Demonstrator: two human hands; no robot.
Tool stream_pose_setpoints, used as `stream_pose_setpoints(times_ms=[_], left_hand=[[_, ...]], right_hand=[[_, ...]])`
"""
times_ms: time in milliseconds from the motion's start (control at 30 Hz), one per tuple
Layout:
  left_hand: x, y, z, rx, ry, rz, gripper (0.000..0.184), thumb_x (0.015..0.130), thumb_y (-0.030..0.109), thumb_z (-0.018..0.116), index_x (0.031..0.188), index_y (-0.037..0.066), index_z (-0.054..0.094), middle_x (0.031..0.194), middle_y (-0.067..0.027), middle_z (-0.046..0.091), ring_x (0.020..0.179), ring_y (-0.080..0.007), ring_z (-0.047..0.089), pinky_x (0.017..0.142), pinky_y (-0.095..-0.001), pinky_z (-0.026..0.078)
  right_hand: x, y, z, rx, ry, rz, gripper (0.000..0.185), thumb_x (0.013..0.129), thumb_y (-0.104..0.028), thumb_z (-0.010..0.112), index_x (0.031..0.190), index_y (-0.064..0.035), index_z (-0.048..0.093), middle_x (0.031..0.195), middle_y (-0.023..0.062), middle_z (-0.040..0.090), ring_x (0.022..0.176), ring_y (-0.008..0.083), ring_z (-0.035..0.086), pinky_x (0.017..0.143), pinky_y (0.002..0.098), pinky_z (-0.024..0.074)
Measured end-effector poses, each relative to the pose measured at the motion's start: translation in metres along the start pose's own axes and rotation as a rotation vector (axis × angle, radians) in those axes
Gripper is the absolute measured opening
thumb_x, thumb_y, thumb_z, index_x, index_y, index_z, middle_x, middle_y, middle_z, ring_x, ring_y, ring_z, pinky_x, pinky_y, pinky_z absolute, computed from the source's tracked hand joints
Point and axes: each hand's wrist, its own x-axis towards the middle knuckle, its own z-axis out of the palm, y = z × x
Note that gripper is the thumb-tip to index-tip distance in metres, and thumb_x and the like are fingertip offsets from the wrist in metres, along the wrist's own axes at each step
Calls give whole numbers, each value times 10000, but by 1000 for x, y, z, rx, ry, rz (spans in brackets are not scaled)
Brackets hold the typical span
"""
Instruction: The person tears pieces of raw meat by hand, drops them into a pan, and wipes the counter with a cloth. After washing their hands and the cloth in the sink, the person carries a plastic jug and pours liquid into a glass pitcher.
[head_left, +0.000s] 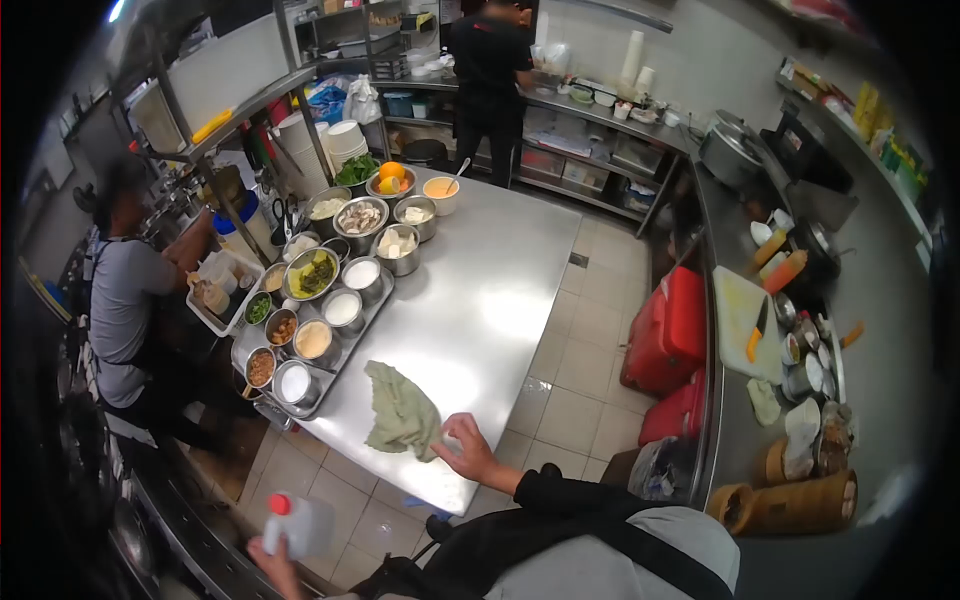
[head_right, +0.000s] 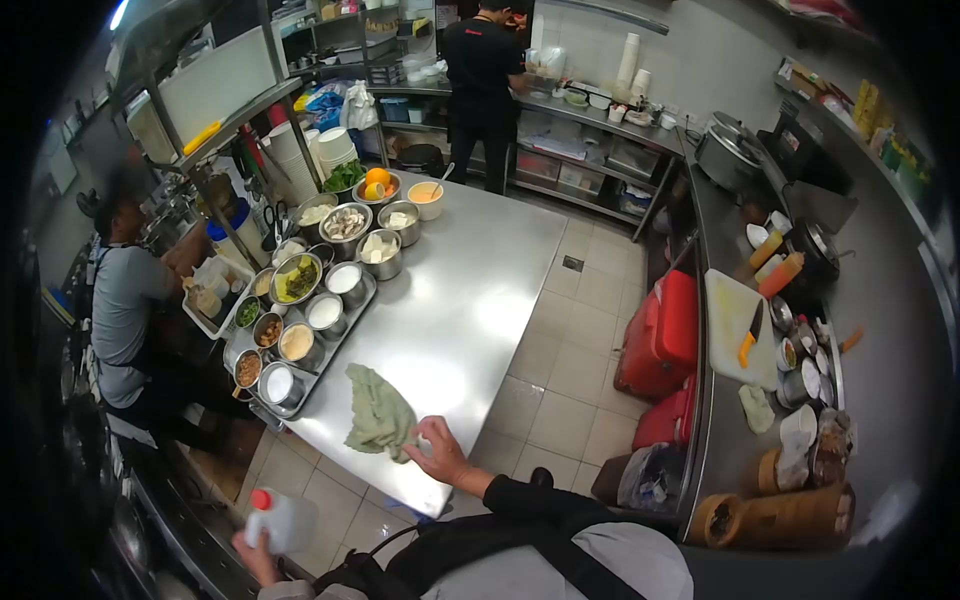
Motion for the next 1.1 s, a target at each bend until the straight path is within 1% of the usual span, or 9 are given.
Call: stream_pose_setpoints(times_ms=[67,200,367,467,567,633,767,933,1100], left_hand=[[-18,147,-13,26,-106,43,328,809,80,733,1033,27,498,1022,-54,488,924,-166,488,878,-307,415],[-66,330,40,-237,-262,153,304,769,119,709,1022,-26,622,1115,-47,504,969,-163,520,863,-266,413],[-121,445,196,-328,-550,202,263,736,104,730,962,-16,669,1155,-57,526,1052,-165,519,890,-271,422],[-157,466,318,-360,-772,140,283,745,138,790,955,-9,669,1137,-78,531,1054,-169,521,865,-279,440],[-195,478,443,-359,-1003,-3,296,763,183,810,970,18,678,1128,-90,522,1035,-181,529,850,-296,455],[-216,472,524,-359,-1126,-29,330,753,229,824,983,30,696,1134,-98,504,1051,-204,528,877,-311,456],[-239,510,637,-256,-1234,626,397,757,300,821,1031,32,719,1135,-133,508,1051,-259,550,895,-331,470],[-214,593,754,-365,-1783,641,325,857,239,743,1116,45,705,1240,-100,579,1013,-235,614,831,-317,502],[-181,649,868,-416,-1671,785,150,890,125,681,1009,35,672,1066,-92,632,896,-212,630,793,-306,503]], right_hand=[[-5,13,-41,134,-58,-27,151,822,-16,720,941,-22,626,934,91,577,758,188,583,696,297,490],[-12,29,-149,179,-140,112,81,847,-62,722,909,-26,684,864,65,607,688,125,561,602,269,463],[11,28,-287,184,-308,234,127,910,-164,706,937,-42,726,713,22,602,680,79,537,597,246,444],[31,40,-329,572,-320,477,186,962,-190,643,1030,-41,732,773,-1,614,680,61,509,614,232,424],[62,69,-364,1405,-478,939,473,1008,-196,559,1444,-52,443,972,2,603,667,65,458,649,231,418],[82,98,-380,1383,-380,957,583,1015,-207,545,1523,-71,294,982,5,585,657,65,469,643,238,430],[124,167,-426,1142,-116,1025,331,1004,-242,574,1294,-89,525,899,-5,576,617,93,500,617,280,455],[189,271,-492,1133,487,1381,217,902,-292,728,932,-162,556,720,-43,461,555,102,416,566,275,380],[236,343,-571,832,436,1301,236,867,-292,759,929,-159,574,731,-57,484,618,84,430,577,270,361]])
